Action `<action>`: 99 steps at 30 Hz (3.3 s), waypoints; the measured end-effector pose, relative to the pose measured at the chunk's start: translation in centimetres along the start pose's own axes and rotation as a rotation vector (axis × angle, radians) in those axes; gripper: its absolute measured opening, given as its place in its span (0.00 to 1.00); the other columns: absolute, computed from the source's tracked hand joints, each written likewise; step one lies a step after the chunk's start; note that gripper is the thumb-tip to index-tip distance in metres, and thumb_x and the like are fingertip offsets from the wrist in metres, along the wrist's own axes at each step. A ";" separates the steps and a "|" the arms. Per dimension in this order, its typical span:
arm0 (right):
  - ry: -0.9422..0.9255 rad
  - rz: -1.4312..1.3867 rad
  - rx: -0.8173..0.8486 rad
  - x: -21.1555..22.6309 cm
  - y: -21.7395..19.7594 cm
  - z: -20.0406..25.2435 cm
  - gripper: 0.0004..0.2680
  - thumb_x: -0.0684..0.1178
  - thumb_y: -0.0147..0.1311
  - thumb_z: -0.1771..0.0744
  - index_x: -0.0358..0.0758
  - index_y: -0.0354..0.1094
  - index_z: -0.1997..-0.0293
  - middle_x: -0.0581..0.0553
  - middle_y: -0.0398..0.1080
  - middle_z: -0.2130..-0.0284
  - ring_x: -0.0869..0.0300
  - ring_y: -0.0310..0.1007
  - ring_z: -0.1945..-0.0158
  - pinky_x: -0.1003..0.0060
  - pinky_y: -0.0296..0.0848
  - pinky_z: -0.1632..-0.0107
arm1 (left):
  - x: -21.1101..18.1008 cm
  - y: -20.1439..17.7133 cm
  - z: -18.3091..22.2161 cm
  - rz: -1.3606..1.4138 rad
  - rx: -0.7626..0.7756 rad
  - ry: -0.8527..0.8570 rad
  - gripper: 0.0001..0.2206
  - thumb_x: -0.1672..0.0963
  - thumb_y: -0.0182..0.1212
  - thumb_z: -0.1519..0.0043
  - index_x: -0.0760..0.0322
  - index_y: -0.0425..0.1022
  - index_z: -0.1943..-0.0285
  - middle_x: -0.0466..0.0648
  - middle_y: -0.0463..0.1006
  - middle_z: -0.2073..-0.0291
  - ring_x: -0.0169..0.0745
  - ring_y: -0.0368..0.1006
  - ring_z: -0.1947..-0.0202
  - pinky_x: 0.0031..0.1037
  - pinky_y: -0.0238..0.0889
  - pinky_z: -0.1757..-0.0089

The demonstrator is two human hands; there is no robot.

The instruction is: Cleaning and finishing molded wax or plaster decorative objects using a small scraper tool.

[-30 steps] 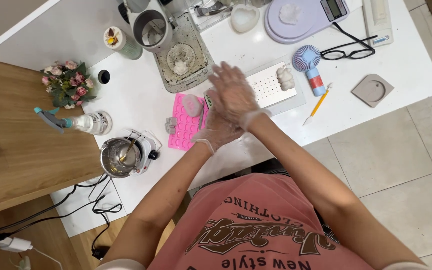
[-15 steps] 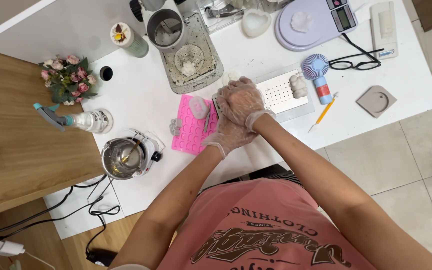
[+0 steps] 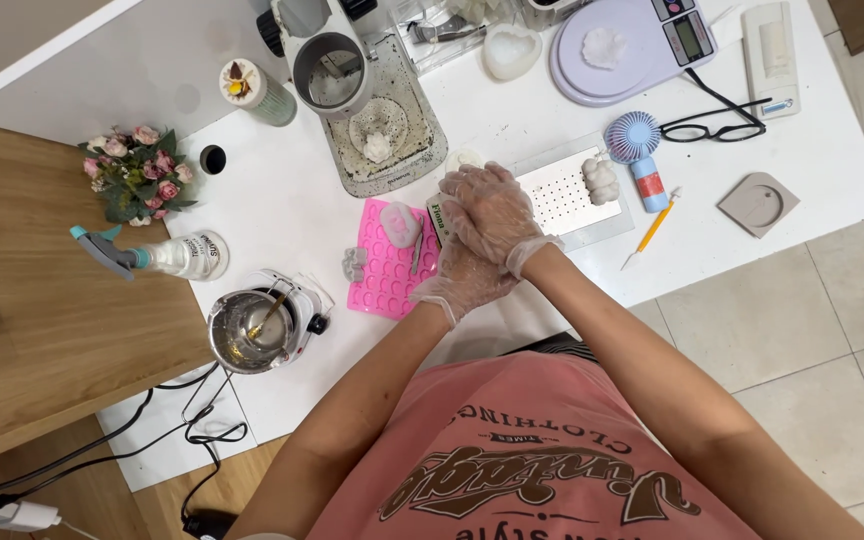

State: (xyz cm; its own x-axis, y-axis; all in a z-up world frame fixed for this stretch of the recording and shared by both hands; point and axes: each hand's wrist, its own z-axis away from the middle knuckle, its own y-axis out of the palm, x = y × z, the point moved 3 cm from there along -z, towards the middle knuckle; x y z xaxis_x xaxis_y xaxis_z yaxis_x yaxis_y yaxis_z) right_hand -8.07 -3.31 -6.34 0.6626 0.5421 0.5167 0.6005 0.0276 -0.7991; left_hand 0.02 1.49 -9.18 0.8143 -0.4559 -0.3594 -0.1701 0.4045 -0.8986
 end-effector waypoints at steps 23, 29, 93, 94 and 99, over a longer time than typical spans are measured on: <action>0.639 0.107 0.241 1.9 -7.5 5.6 0.22 0.52 0.45 0.31 0.50 0.54 0.25 0.36 0.76 0.68 0.46 0.77 0.64 0.52 0.76 0.57 | -0.1 -0.3 0.2 -0.118 -0.294 0.141 0.42 0.44 0.60 0.41 0.69 0.50 0.22 0.59 0.45 0.22 0.57 0.37 0.21 0.57 0.38 0.30; 0.724 0.182 0.436 1.7 -5.6 7.2 0.29 0.49 0.49 0.36 0.50 0.46 0.23 0.34 0.77 0.71 0.42 0.77 0.67 0.49 0.75 0.59 | -0.2 -0.9 0.5 -0.024 -0.295 0.136 0.47 0.47 0.67 0.46 0.70 0.45 0.22 0.56 0.43 0.22 0.55 0.35 0.21 0.55 0.36 0.29; 0.736 0.351 0.665 2.8 -5.7 4.3 0.33 0.46 0.52 0.35 0.32 0.34 0.22 0.38 0.78 0.65 0.47 0.80 0.62 0.52 0.77 0.61 | -0.9 -1.4 0.0 -0.051 -0.166 0.070 0.54 0.39 0.60 0.48 0.71 0.34 0.22 0.58 0.37 0.22 0.55 0.29 0.21 0.55 0.27 0.29; 0.735 0.354 0.662 2.6 -5.3 4.5 0.33 0.46 0.52 0.35 0.32 0.34 0.22 0.38 0.78 0.65 0.47 0.80 0.62 0.52 0.77 0.61 | -0.9 -1.4 -0.1 -0.051 -0.171 0.071 0.54 0.39 0.60 0.48 0.71 0.34 0.22 0.58 0.37 0.22 0.55 0.29 0.21 0.55 0.27 0.29; 0.706 0.387 0.625 0.8 -2.8 6.1 0.30 0.47 0.49 0.33 0.26 0.36 0.23 0.38 0.79 0.66 0.48 0.81 0.63 0.53 0.77 0.62 | -0.7 -0.7 0.1 0.011 -0.254 0.109 0.52 0.42 0.60 0.44 0.74 0.31 0.22 0.62 0.36 0.22 0.60 0.30 0.21 0.59 0.29 0.31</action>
State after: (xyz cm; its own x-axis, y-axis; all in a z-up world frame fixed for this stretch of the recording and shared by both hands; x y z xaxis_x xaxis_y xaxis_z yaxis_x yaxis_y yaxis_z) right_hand -11.94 2.17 -5.49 0.9959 -0.0070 0.0901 0.0815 0.4991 -0.8627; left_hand -0.43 1.62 -8.29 0.7497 -0.5406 -0.3818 -0.3233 0.2043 -0.9240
